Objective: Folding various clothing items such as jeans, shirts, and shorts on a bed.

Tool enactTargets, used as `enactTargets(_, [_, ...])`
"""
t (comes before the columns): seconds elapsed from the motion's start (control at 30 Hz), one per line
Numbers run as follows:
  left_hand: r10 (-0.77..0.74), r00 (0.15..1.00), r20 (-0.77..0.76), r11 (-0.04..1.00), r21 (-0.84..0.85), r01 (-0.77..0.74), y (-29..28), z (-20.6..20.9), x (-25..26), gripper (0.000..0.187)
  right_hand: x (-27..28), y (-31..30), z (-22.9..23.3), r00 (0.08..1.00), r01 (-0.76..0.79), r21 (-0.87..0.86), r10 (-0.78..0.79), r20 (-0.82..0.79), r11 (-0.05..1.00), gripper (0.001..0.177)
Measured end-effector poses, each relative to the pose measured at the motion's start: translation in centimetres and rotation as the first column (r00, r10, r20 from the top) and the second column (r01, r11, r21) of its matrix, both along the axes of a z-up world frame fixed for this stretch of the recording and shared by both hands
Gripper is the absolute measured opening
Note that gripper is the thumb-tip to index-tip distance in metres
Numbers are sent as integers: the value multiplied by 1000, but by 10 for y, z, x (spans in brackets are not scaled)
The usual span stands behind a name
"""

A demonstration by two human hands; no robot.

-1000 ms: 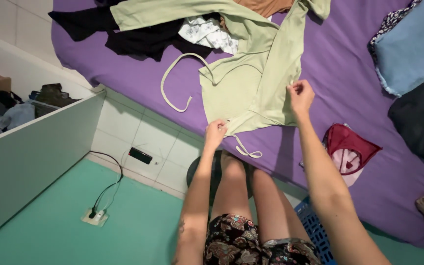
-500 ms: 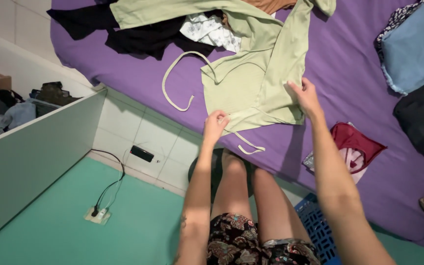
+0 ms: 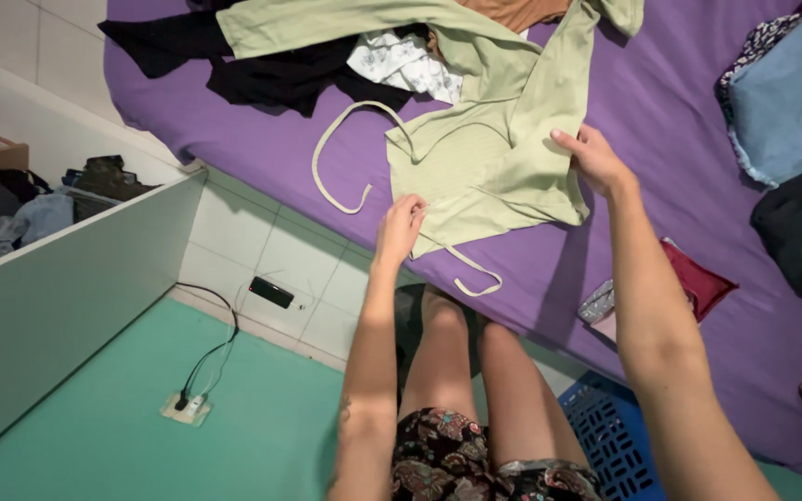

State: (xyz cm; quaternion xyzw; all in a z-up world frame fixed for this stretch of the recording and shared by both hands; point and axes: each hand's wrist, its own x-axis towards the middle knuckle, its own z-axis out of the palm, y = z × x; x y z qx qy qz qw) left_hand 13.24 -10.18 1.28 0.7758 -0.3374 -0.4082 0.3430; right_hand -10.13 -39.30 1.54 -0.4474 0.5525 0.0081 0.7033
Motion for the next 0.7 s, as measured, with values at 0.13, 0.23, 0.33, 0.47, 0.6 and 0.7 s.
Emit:
enactTargets(0.13, [-122,931,343,987,137,79,-18,18,-16,25,-13,-9,-39,996,-49,-150,60,69,988,34])
enactTargets(0.23, [74,997,13,996,54,-74,-35,-3,-54,31,-27,-21,-58,988,-141,-285,119,-96,948,25])
enactTargets(0.33, [-499,561,661,805,114,582,-32,-23,-99,57,-28,-41,-71,979,49,-617,-161,-128,785,16])
enactTargets(0.47, [-647,396,652,642,184,745,-52,-4,-119,87,-6,-79,-33,955,291,-604,-266,132,742,23])
enactTargets(0.6, [-739,381,556,612,315,726,-63,-18,-131,97,-6,-127,-59,997,-56,-734,75,-8,677,30])
enactTargets(0.7, [-791,362,492,574,395,717,-65,-15,-136,96,-11,-138,-45,998,-48,-538,61,5,841,36])
